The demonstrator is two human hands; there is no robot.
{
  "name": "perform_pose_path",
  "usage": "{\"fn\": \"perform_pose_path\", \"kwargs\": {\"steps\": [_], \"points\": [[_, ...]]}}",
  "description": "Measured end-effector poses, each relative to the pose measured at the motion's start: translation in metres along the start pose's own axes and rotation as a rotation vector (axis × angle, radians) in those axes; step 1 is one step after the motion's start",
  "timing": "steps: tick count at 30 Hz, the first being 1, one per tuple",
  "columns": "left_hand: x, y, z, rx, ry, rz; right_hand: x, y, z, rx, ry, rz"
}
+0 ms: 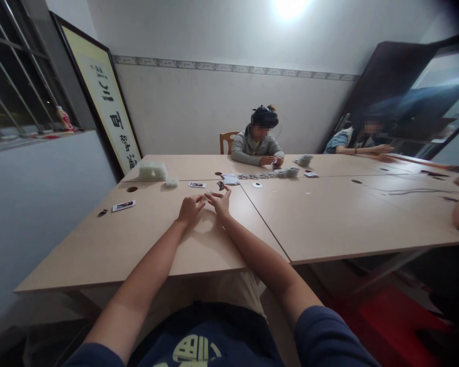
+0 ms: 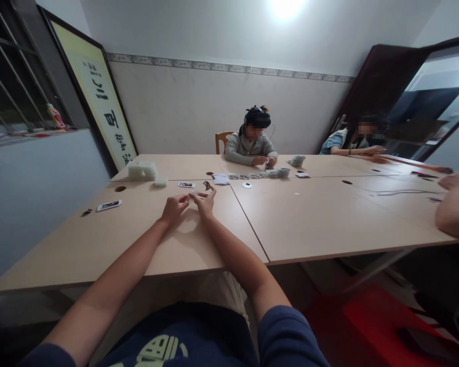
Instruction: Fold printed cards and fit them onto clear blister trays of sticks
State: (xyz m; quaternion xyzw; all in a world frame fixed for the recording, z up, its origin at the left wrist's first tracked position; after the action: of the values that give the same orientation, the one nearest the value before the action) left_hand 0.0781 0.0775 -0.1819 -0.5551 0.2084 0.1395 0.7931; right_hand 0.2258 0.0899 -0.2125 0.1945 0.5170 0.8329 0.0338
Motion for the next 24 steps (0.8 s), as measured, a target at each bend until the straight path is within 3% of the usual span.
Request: {"fn": "perform_pose_path", "kwargs": {"steps": [13,24], "points": [[0.008,-0.001,0.005,-0.002,-0.087,0.377,0.000,0.004,-0.005,-0.054,-0.040,-0.096],[-0.013,0.003,0.007,-0.011,-0.195,0.241,0.011,-0.001,-0.005,0.077,0.027,0.202]]}}
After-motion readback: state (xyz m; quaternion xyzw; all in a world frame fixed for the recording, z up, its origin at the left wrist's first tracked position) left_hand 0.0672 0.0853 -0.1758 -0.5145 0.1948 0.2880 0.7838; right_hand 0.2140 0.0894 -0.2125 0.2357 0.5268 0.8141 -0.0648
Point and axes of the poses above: each hand's wrist, its own z-axis towards the middle knuckle, its own x-axis out of the palm, y = z × x, the point moved 8 cm from there along z, towards the middle knuckle, and after that the axes turned 10 degrees about -x, right-handed, at the moved point
